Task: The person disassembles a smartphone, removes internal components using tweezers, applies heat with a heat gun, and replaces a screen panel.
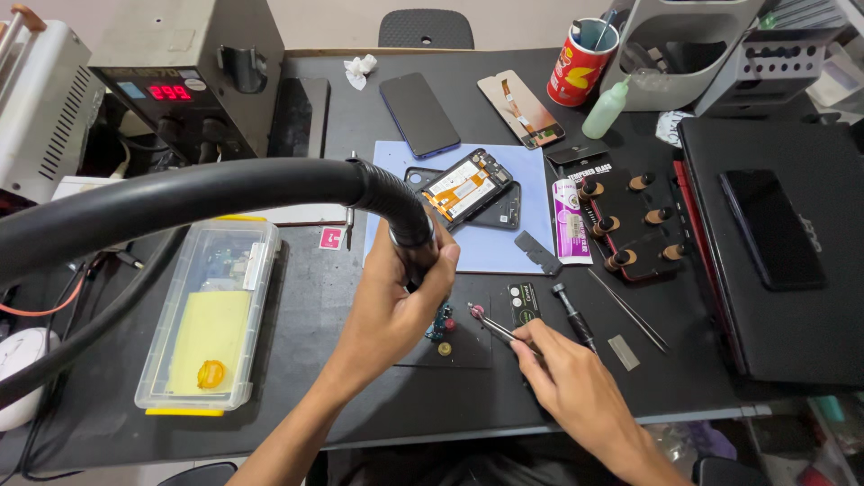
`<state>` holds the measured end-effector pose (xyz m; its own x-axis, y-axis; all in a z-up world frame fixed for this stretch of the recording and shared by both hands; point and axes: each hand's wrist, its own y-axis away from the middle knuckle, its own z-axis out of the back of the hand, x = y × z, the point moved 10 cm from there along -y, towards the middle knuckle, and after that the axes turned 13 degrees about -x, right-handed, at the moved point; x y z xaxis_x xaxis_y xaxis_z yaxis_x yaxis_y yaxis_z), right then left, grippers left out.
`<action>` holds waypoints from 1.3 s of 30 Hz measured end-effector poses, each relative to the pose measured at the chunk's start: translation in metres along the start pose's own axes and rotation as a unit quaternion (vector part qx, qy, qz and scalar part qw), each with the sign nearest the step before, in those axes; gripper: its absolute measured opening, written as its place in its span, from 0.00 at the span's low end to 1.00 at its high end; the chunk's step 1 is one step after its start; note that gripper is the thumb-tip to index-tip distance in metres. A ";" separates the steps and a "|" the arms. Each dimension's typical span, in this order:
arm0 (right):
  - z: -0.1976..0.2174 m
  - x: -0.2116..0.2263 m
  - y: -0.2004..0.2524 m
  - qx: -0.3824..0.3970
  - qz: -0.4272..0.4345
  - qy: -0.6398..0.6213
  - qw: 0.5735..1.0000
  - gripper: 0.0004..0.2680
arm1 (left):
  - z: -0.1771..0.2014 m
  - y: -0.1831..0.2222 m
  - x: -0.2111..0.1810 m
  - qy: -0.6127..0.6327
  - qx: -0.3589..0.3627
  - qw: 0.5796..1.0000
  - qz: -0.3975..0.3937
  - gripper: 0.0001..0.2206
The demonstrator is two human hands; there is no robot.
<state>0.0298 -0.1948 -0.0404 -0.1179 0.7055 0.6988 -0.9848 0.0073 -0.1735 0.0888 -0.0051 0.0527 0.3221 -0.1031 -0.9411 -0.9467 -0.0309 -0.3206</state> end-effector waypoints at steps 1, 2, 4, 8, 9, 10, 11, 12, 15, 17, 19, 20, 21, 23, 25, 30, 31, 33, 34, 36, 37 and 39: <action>0.004 0.012 0.002 -0.024 0.057 0.034 0.997 0.06 | 0.000 0.000 0.001 0.002 -0.003 1.000 0.003 0.06; 0.008 0.023 0.004 -0.048 0.115 0.069 0.990 0.06 | 0.000 0.000 0.001 0.005 -0.005 1.000 0.006 0.06; 0.005 0.029 0.005 -0.041 0.148 0.105 0.983 0.06 | 0.000 -0.001 0.003 0.009 -0.008 1.000 0.014 0.06; 0.010 0.043 0.009 -0.057 0.201 0.127 0.970 0.07 | 0.001 -0.003 0.005 0.022 -0.010 0.999 0.023 0.07; 0.012 0.045 0.009 -0.061 0.204 0.126 0.969 0.07 | 0.002 -0.003 0.005 0.026 -0.011 0.999 0.022 0.07; 0.014 0.047 0.009 -0.065 0.208 0.125 0.968 0.07 | 0.001 -0.003 0.006 0.024 -0.009 0.999 0.021 0.07; 0.016 0.048 0.009 -0.068 0.211 0.124 0.967 0.07 | 0.001 -0.003 0.006 0.023 -0.007 1.000 0.021 0.07; 0.018 0.047 0.008 -0.069 0.200 0.119 0.970 0.07 | 0.001 -0.002 0.007 0.021 -0.006 1.000 0.021 0.07; 0.024 0.039 0.005 -0.068 0.140 0.106 0.982 0.06 | 0.002 -0.001 0.004 0.002 -0.009 1.000 0.007 0.06; 0.030 0.024 0.003 -0.058 0.065 0.095 0.992 0.06 | 0.002 -0.001 0.006 0.011 -0.010 1.000 0.019 0.07; 0.045 0.012 -0.003 -0.101 0.023 0.103 0.989 0.07 | 0.000 -0.001 0.007 0.019 -0.010 0.999 0.025 0.07; 0.052 0.006 -0.005 -0.122 0.001 0.108 0.987 0.08 | 0.000 -0.001 0.007 0.023 -0.010 0.999 0.025 0.06; 0.054 -0.003 -0.006 -0.118 -0.028 0.119 0.986 0.09 | -0.001 -0.001 0.007 0.026 -0.009 0.999 0.024 0.06; 0.055 -0.020 -0.007 -0.108 -0.084 0.139 0.981 0.10 | -0.005 0.001 0.007 0.029 -0.002 0.999 0.027 0.06; 0.048 -0.024 -0.005 -0.093 -0.093 0.137 0.982 0.10 | -0.006 0.001 0.008 0.034 -0.002 0.999 0.027 0.06; 0.039 -0.019 -0.005 -0.073 -0.098 0.170 0.978 0.13 | -0.009 0.005 0.003 0.065 -0.012 0.998 -0.009 0.07; 0.041 -0.015 -0.004 -0.079 -0.095 0.174 0.977 0.13 | -0.009 0.007 0.006 0.084 -0.013 0.996 0.000 0.07; 0.040 -0.003 -0.004 -0.088 -0.069 0.146 0.983 0.11 | -0.009 0.011 0.012 0.121 -0.015 0.992 0.017 0.06; 0.041 0.005 -0.002 -0.091 -0.045 0.114 0.988 0.09 | -0.008 0.013 0.012 0.089 -0.009 0.996 0.006 0.05; 0.030 0.016 0.001 -0.031 -0.032 -0.013 0.999 0.08 | -0.007 0.016 0.010 0.026 0.002 1.000 -0.016 0.03; 0.019 0.022 0.004 0.032 -0.043 -0.108 0.993 0.10 | -0.007 0.018 0.003 0.024 -0.002 0.999 -0.043 0.04; -0.003 0.042 0.010 0.155 -0.070 -0.297 0.939 0.16 | -0.007 0.021 -0.014 0.020 -0.007 0.995 -0.097 0.07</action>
<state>0.0159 -0.1633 -0.0148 0.0571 0.1917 0.9798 -0.9747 -0.2015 0.0962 0.0648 -0.0114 0.0598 0.4983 -0.1340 -0.8566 -0.8670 -0.0685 -0.4936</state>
